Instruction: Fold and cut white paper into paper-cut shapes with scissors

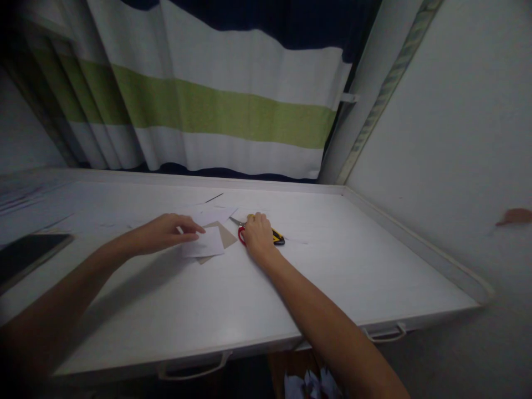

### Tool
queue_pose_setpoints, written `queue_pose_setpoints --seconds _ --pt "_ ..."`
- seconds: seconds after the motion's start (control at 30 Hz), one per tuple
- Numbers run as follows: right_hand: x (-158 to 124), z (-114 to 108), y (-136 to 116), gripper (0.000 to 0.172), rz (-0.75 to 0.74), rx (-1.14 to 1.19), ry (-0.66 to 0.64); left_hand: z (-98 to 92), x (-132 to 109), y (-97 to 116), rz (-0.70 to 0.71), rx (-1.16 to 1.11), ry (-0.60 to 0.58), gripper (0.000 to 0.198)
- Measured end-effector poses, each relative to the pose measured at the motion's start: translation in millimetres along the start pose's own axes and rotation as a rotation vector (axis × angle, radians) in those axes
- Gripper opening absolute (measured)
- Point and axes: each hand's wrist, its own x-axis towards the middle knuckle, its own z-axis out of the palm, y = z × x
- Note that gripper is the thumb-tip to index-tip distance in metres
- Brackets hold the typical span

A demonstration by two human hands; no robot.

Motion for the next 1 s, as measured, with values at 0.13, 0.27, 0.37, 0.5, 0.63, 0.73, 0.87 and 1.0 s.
queue_pose_setpoints --seconds 0.13,0.27,0.37,0.5,0.63,0.73,0.87,1.0 --pt "1 -4 -6 0.026 -0.13 0.103 0.067 2.2 0 -10 0.113 0.085 0.0 0.041" --pt "-1 -4 -26 0.036 -0.204 0.215 -0.083 11.8 1 -16 0.108 0.064 -0.137 0.047" --pt "4 3 -34 0.04 -0.2 0.237 -0.19 19.0 2 -18 0.127 0.082 -0.153 0.048" --pt "12 8 -29 0.038 -0.18 0.335 -0.272 20.7 2 -14 0.124 0.107 -0.172 0.047" --pt "4 0 -23 0.029 -0.231 0.447 -0.35 15.3 -3 -4 0.118 0.073 -0.249 0.042" --pt "-8 -8 -23 0.029 -0.28 0.485 -0.398 13.4 -4 3 0.139 0.066 -0.291 0.041" --pt "-13 -13 -24 0.027 -0.289 0.56 -0.37 13.9 -2 7 0.194 0.036 -0.287 0.048" --pt "-5 -7 -20 0.021 -0.269 0.716 -0.419 13.8 2 6 0.199 -0.006 -0.2 0.05"
